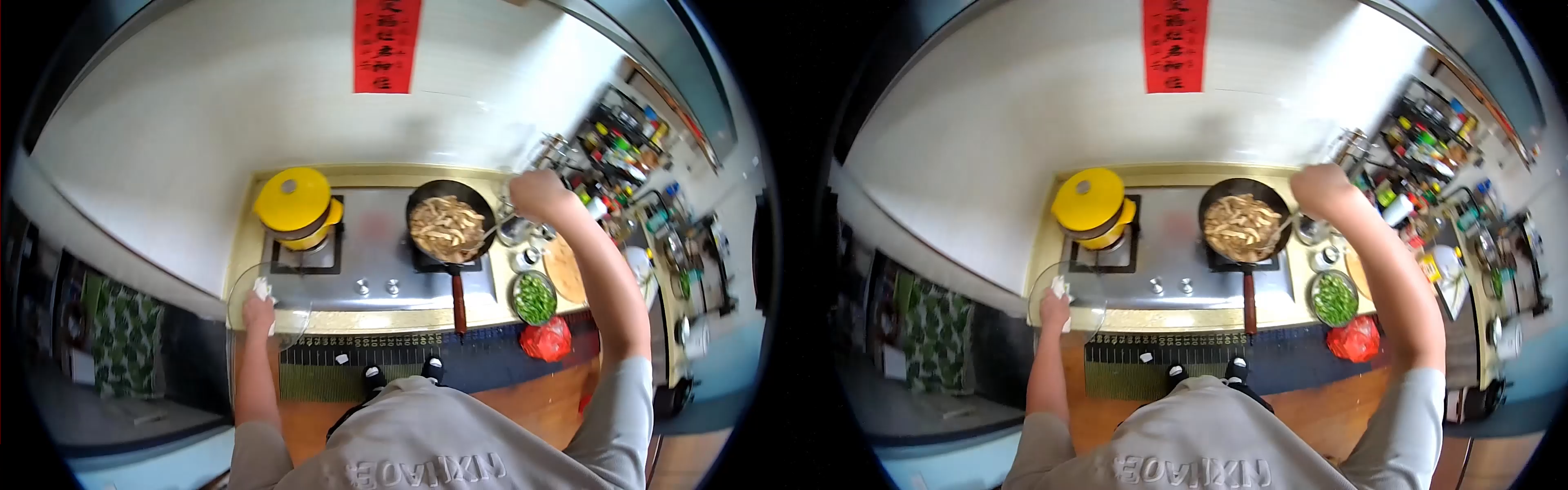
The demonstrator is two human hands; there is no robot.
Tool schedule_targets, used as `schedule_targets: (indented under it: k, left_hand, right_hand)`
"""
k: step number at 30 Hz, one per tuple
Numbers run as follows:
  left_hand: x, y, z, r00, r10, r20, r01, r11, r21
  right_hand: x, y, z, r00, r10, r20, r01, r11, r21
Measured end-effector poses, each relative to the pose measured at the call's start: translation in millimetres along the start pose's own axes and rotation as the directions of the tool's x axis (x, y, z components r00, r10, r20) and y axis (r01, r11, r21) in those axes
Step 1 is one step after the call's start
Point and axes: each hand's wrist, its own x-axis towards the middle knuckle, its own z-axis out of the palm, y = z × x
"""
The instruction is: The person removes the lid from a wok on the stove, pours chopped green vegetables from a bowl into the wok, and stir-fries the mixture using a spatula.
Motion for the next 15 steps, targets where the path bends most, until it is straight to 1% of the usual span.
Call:
schedule_targets:
  k: [3, 5, 7, 10, 12, 13, 15]
  left_hand:
    - [-0.5, -1.6, 7.2, 1.000, 0.027, 0.010, -0.027, 0.999, 0.027]
    - [0.6, -6.1, 11.1, 0.998, 0.056, -0.014, -0.056, 0.998, 0.011]
    - [0.5, -4.9, 11.4, 0.997, 0.076, -0.032, -0.076, 0.997, -0.013]
    - [-2.0, -7.0, 4.1, 0.992, 0.116, -0.044, -0.118, 0.992, -0.047]
    - [-7.3, -11.1, -1.9, 0.987, 0.108, -0.120, -0.116, 0.991, -0.066]
    - [-10.4, -14.6, -2.8, 0.982, 0.102, -0.159, -0.115, 0.990, -0.077]
    - [-18.8, -22.1, -6.7, 0.938, 0.117, -0.325, -0.165, 0.979, -0.122]
  right_hand:
    - [6.9, 1.1, -5.7, 0.999, -0.026, 0.037, 0.028, 0.999, -0.043]
    - [7.3, -6.8, -16.3, 0.998, 0.032, 0.056, -0.030, 0.999, -0.027]
    - [7.3, -12.1, -21.0, 1.000, 0.008, -0.003, -0.008, 0.998, -0.063]
    - [20.6, -18.3, -21.6, 1.000, -0.015, 0.027, 0.017, 0.996, -0.086]
    - [30.4, -22.2, -17.4, 1.000, -0.020, 0.015, 0.022, 0.996, -0.089]
    - [35.3, -24.9, -15.9, 0.998, -0.034, 0.050, 0.038, 0.996, -0.081]
    - [43.3, -29.8, -7.5, 0.991, -0.063, 0.122, 0.072, 0.995, -0.063]
